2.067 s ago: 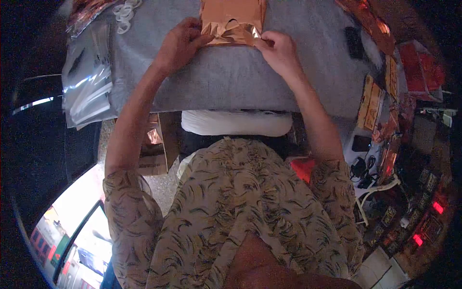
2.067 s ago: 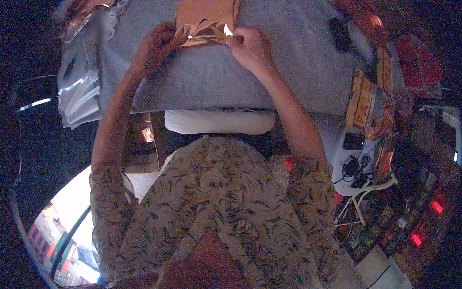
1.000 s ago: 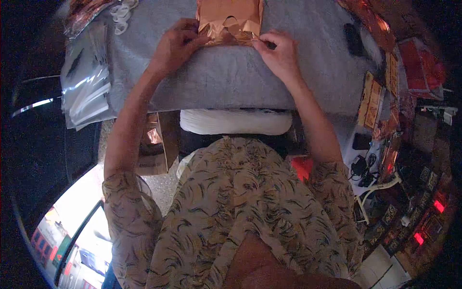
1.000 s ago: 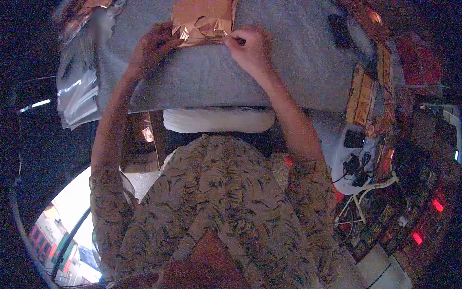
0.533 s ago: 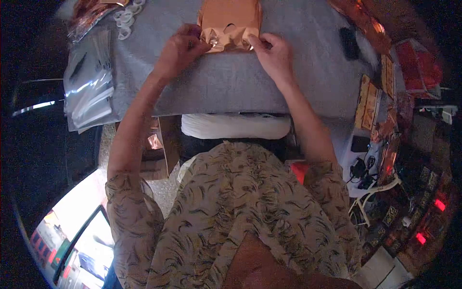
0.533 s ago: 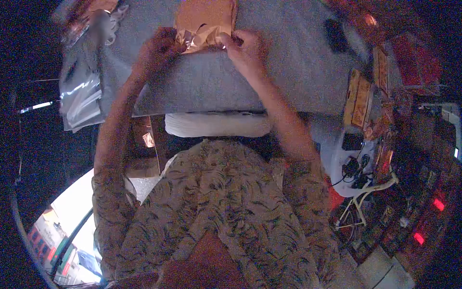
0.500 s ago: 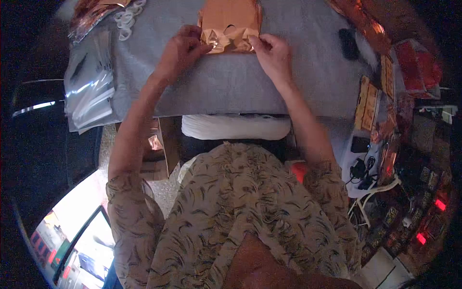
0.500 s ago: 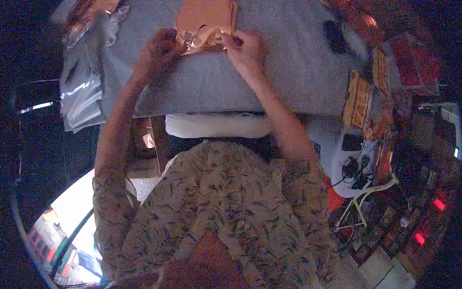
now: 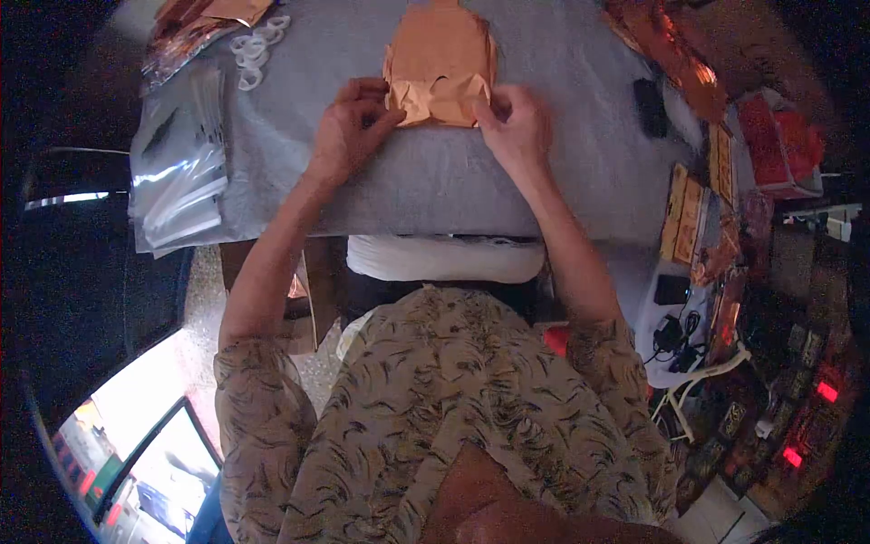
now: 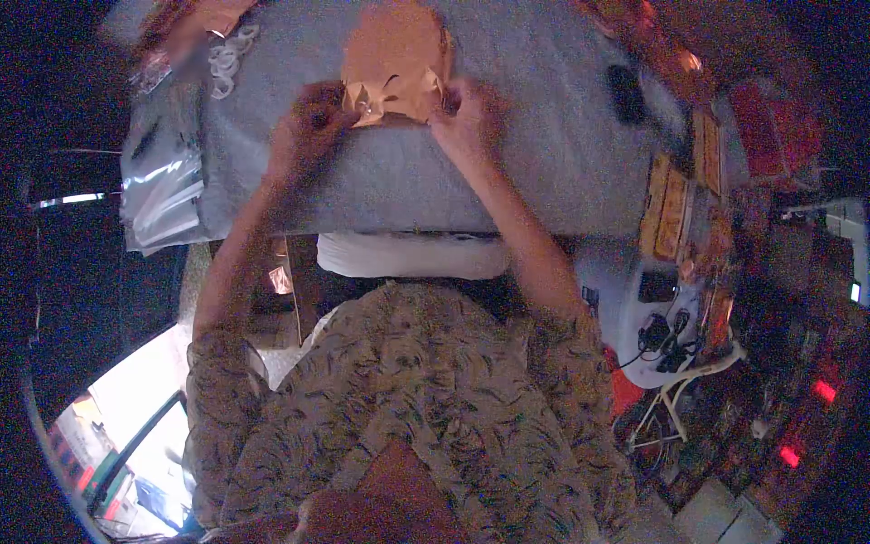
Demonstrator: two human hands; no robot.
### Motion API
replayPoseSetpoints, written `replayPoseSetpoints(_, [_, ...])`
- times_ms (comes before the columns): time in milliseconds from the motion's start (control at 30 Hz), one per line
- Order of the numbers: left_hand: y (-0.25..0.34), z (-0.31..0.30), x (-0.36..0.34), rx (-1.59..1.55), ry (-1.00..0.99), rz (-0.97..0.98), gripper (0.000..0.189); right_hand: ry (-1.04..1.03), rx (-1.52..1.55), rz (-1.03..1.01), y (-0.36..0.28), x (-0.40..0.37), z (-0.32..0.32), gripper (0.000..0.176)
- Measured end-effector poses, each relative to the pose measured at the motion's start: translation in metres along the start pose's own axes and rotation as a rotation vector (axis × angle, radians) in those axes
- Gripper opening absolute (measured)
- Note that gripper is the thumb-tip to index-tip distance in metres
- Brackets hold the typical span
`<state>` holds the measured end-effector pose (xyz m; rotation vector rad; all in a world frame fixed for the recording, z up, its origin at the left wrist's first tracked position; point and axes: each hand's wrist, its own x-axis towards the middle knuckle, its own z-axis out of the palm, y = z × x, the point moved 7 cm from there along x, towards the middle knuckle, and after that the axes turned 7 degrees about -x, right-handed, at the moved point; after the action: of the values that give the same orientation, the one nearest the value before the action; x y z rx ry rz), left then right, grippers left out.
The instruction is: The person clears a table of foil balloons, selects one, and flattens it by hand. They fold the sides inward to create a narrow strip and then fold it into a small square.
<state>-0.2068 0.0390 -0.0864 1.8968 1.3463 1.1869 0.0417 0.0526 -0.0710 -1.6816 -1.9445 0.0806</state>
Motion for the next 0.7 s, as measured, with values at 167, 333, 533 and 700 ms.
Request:
replayPoseSetpoints(167, [0.005, 0.001, 0.001, 0.049, -0.029, 0.070, 0.024, 0.090, -0.047, -0.245, -0.044, 0.018, -0.005, 0.061])
replayPoseSetpoints(333, [0.001, 0.002, 0.003, -0.008, -0.031, 0.023, 0.023, -0.050, -0.286, -0.388, -0.044, 0.030, 0.049, 0.061])
replayPoseSetpoints(533, [0.006, 0.000, 0.003, 0.001, -0.043, 0.123, 0.022, -0.130, -0.245, -0.339, -0.034, 0.025, 0.065, 0.065])
replayPoseSetpoints(700, [0.001, -0.002, 0.000, 0.014, -0.050, 0.146, 0.023, -0.170, -0.279, -0.315, -0.034, 0.025, 0.067, 0.066])
